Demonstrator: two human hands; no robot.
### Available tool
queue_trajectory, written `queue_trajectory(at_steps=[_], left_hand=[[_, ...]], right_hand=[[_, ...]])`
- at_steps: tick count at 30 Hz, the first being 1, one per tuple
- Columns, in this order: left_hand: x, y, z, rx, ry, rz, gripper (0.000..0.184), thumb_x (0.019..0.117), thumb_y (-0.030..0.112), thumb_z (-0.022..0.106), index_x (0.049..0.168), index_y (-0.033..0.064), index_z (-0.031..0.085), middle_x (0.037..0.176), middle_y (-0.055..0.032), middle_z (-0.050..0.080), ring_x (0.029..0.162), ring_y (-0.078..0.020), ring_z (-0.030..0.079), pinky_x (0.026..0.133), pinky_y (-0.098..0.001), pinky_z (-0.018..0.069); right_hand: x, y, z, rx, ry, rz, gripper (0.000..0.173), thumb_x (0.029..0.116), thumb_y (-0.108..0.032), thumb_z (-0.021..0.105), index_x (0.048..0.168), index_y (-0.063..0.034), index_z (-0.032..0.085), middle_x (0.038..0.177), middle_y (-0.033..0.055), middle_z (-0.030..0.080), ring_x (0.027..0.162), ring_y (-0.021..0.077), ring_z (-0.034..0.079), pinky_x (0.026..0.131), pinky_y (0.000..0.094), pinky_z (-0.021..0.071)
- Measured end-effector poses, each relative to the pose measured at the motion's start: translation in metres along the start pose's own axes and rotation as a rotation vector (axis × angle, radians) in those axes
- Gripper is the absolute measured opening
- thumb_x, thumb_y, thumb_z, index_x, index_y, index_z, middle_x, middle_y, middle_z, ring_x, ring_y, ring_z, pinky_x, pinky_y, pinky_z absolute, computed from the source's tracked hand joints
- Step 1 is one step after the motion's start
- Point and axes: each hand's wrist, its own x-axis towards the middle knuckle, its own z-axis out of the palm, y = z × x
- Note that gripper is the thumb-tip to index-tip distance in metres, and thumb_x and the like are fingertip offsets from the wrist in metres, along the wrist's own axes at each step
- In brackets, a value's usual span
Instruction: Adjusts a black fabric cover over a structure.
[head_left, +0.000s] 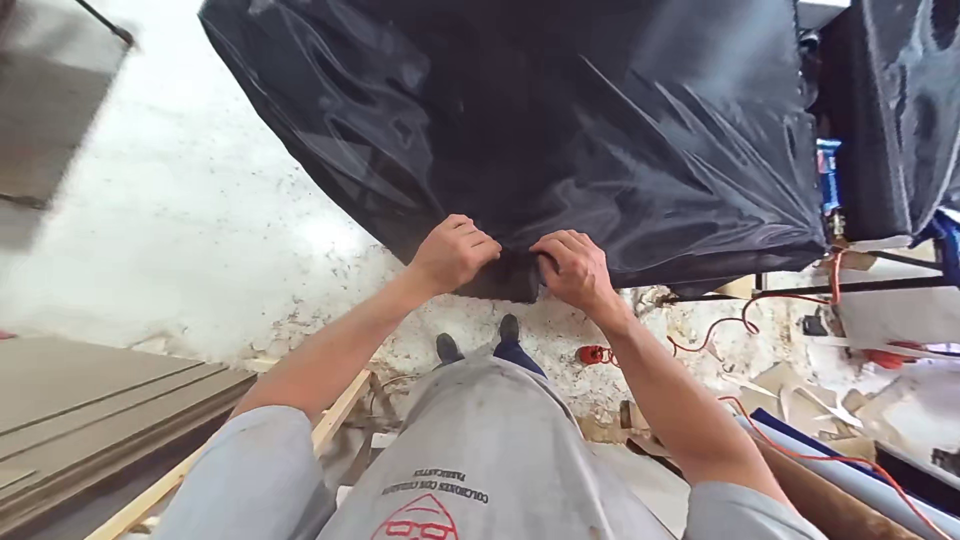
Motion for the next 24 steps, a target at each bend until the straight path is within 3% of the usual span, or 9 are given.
queue_trajectory(at_steps=[3, 7, 12, 16, 19, 21, 22, 24], left_hand=[[-0.001, 0.000, -0.002, -0.061, -0.028, -0.039, 0.029, 0.1059, 0.030, 0.054, 0.119, 0.0144, 0.075, 0.113, -0.0036, 0.076, 0.110, -0.0207, 0.070, 0.105, -0.0425, 0.0514], [-0.019, -0.001, 0.015, -0.084, 0.002, -0.035, 0.028, 0.1031, 0.034, 0.060, 0.114, 0.0141, 0.076, 0.127, -0.0043, 0.071, 0.127, -0.0215, 0.062, 0.112, -0.0427, 0.0463], [-0.023, 0.001, 0.024, -0.135, 0.073, -0.078, 0.025, 0.1012, 0.034, 0.065, 0.111, 0.0156, 0.079, 0.124, -0.0045, 0.072, 0.126, -0.0220, 0.062, 0.113, -0.0445, 0.0446], [-0.016, -0.003, 0.017, -0.349, 0.010, -0.174, 0.020, 0.0966, 0.030, 0.070, 0.097, 0.0153, 0.082, 0.130, -0.0069, 0.068, 0.127, -0.0243, 0.058, 0.112, -0.0496, 0.0427], [-0.007, -0.002, 0.009, -0.292, -0.063, -0.180, 0.022, 0.1001, 0.028, 0.064, 0.097, 0.0122, 0.078, 0.141, -0.0052, 0.062, 0.128, -0.0216, 0.058, 0.111, -0.0469, 0.0434], [0.001, 0.000, 0.001, -0.187, -0.051, -0.138, 0.024, 0.1046, 0.026, 0.057, 0.102, 0.0113, 0.075, 0.134, -0.0058, 0.067, 0.121, -0.0213, 0.064, 0.107, -0.0454, 0.0482], [0.007, 0.001, -0.004, -0.125, -0.033, -0.104, 0.023, 0.1055, 0.023, 0.055, 0.104, 0.0102, 0.074, 0.120, -0.0068, 0.073, 0.112, -0.0227, 0.069, 0.103, -0.0457, 0.0514], [0.024, 0.001, -0.019, -0.055, -0.041, -0.051, 0.020, 0.1059, 0.016, 0.053, 0.106, 0.0063, 0.071, 0.095, -0.0104, 0.075, 0.094, -0.0284, 0.073, 0.095, -0.0481, 0.0554]], right_hand=[[-0.006, -0.007, -0.001, 0.003, 0.000, 0.030, 0.021, 0.0960, -0.017, 0.058, 0.107, -0.0119, 0.075, 0.111, 0.0053, 0.074, 0.107, 0.0225, 0.069, 0.092, 0.0422, 0.0553], [-0.022, -0.017, 0.016, 0.014, -0.014, 0.038, 0.024, 0.0965, -0.027, 0.062, 0.113, -0.0145, 0.074, 0.116, 0.0054, 0.073, 0.112, 0.0230, 0.068, 0.095, 0.0430, 0.0551], [-0.026, -0.021, 0.030, 0.015, -0.003, 0.089, 0.031, 0.0982, -0.040, 0.065, 0.114, -0.0147, 0.074, 0.117, 0.0054, 0.072, 0.113, 0.0226, 0.067, 0.095, 0.0421, 0.0548], [-0.019, -0.021, 0.035, 0.039, 0.027, 0.099, 0.019, 0.0997, -0.026, 0.064, 0.099, -0.0125, 0.077, 0.108, 0.0047, 0.074, 0.107, 0.0222, 0.069, 0.092, 0.0414, 0.0547], [-0.006, -0.023, 0.021, 0.003, 0.016, 0.114, 0.016, 0.0986, -0.021, 0.063, 0.098, -0.0113, 0.075, 0.108, 0.0057, 0.073, 0.100, 0.0231, 0.069, 0.083, 0.0410, 0.0578], [0.006, -0.029, 0.004, -0.028, -0.013, 0.167, 0.016, 0.0991, -0.019, 0.061, 0.103, -0.0094, 0.073, 0.109, 0.0088, 0.073, 0.091, 0.0254, 0.072, 0.071, 0.0450, 0.0597], [0.013, -0.033, -0.005, -0.027, -0.035, 0.211, 0.017, 0.0994, -0.017, 0.060, 0.106, -0.0075, 0.071, 0.107, 0.0111, 0.073, 0.085, 0.0280, 0.073, 0.067, 0.0485, 0.0589], [0.026, -0.040, -0.023, -0.010, -0.071, 0.287, 0.018, 0.1001, -0.015, 0.059, 0.112, -0.0053, 0.069, 0.102, 0.0138, 0.073, 0.082, 0.0318, 0.072, 0.068, 0.0537, 0.0582]])
